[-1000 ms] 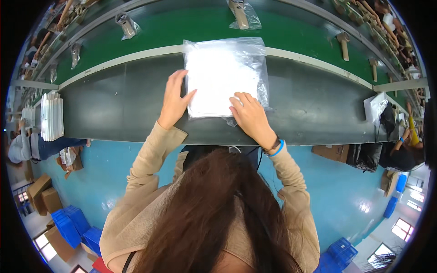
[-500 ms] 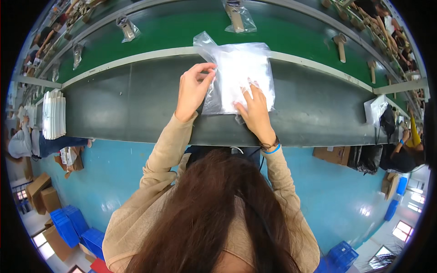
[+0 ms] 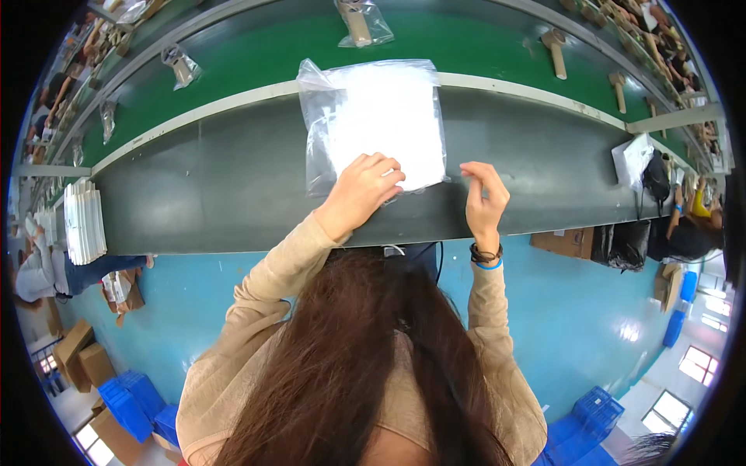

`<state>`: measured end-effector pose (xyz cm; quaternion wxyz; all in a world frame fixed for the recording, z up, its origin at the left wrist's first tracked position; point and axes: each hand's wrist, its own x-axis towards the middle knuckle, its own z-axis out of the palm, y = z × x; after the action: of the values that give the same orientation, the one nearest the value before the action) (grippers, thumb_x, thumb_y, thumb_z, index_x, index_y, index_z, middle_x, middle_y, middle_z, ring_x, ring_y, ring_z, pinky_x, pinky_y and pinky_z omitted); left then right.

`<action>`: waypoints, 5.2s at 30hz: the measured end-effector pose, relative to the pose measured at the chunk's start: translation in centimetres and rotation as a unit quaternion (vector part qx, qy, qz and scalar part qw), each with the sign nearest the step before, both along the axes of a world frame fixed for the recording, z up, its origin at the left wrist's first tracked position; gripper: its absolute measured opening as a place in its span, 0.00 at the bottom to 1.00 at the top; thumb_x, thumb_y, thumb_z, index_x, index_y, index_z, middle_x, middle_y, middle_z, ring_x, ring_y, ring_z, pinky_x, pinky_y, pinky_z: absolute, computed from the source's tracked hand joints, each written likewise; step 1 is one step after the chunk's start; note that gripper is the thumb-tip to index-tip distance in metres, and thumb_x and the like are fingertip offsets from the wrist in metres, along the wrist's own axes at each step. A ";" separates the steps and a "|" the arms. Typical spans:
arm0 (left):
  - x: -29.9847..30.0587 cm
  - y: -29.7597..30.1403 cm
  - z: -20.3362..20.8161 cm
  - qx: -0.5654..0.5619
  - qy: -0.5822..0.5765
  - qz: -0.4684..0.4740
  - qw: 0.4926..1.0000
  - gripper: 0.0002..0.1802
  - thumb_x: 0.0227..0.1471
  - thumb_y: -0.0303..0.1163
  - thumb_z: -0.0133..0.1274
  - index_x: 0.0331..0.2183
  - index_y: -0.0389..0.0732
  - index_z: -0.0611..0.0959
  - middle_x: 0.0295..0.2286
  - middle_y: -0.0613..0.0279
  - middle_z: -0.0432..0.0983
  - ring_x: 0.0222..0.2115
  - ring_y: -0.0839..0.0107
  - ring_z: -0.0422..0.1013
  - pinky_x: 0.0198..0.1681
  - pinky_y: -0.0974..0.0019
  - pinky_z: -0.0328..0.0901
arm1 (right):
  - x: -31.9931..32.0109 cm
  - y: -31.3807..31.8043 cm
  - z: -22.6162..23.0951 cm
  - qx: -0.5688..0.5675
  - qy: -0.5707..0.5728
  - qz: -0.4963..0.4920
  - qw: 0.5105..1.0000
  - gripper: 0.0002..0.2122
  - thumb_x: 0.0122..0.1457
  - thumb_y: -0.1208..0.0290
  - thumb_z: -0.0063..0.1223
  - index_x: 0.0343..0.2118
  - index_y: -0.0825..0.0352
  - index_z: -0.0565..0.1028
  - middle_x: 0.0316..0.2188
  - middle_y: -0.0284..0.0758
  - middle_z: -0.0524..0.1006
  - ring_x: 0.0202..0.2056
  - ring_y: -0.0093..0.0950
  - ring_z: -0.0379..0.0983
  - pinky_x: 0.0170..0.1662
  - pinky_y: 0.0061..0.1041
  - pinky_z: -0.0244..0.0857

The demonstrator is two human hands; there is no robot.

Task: Packing small portable fans into plastic bags on a factory assembly line.

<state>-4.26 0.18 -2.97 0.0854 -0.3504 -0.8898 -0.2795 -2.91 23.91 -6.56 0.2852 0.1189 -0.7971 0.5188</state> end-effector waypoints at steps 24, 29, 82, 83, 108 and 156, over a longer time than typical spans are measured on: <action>-3.4 1.1 -1.4 0.088 -0.275 0.114 0.950 0.15 0.36 0.31 0.69 0.19 0.36 0.77 0.16 0.61 0.72 0.18 0.75 0.69 0.24 0.72 0.63 | -10.0 10.7 0.4 -0.004 -0.063 -0.038 0.997 0.10 0.53 0.87 0.42 0.31 0.71 0.77 0.26 0.34 0.78 0.28 0.22 0.74 0.33 0.19 0.66; -4.1 0.7 -2.5 0.119 -0.385 0.106 0.909 0.12 0.44 0.30 0.65 0.22 0.34 0.80 0.16 0.67 0.73 0.20 0.84 0.66 0.25 0.76 0.61 | -19.1 16.1 -1.0 -0.012 -0.079 -0.107 0.991 0.08 0.57 0.77 0.46 0.34 0.68 0.78 0.30 0.34 0.79 0.31 0.25 0.76 0.37 0.23 0.67; -1.5 2.9 -3.2 0.220 -0.225 0.064 0.947 0.13 0.49 0.21 0.56 0.39 0.38 0.77 0.27 0.57 0.81 0.28 0.69 0.78 0.33 0.70 0.71 | 9.4 -4.2 -2.0 -0.121 0.038 -0.164 0.978 0.36 0.38 0.76 0.69 0.53 0.71 0.63 0.46 0.42 0.69 0.46 0.36 0.67 0.49 0.33 0.63; -1.4 2.8 -3.3 0.242 -0.234 0.084 0.938 0.13 0.49 0.21 0.56 0.39 0.37 0.77 0.27 0.57 0.81 0.29 0.70 0.79 0.34 0.70 0.72 | 9.7 -3.7 -2.1 -0.121 0.039 -0.165 0.978 0.36 0.38 0.76 0.69 0.53 0.71 0.63 0.46 0.42 0.69 0.46 0.36 0.67 0.49 0.33 0.63; -0.8 2.7 -2.3 0.297 -0.260 0.092 0.914 0.16 0.50 0.23 0.57 0.43 0.38 0.78 0.27 0.56 0.81 0.29 0.71 0.79 0.34 0.70 0.72 | 10.5 -4.3 -2.0 0.003 0.040 -0.158 0.987 0.38 0.37 0.78 0.68 0.54 0.69 0.60 0.47 0.42 0.67 0.49 0.35 0.64 0.53 0.34 0.61; -10.6 2.3 5.4 0.288 -0.105 0.051 0.951 0.11 0.54 0.22 0.46 0.41 0.39 0.70 0.26 0.53 0.75 0.28 0.58 0.74 0.33 0.62 0.66 | -7.7 -0.5 12.4 0.543 -0.051 0.147 0.825 0.24 0.46 0.46 0.61 0.35 0.65 0.79 0.23 0.39 0.76 0.26 0.39 0.74 0.28 0.33 0.65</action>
<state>-14.85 2.45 2.45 0.1027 -0.2339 -0.7924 -0.5540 -10.57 23.38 5.80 0.0540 0.3433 -0.9367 0.0432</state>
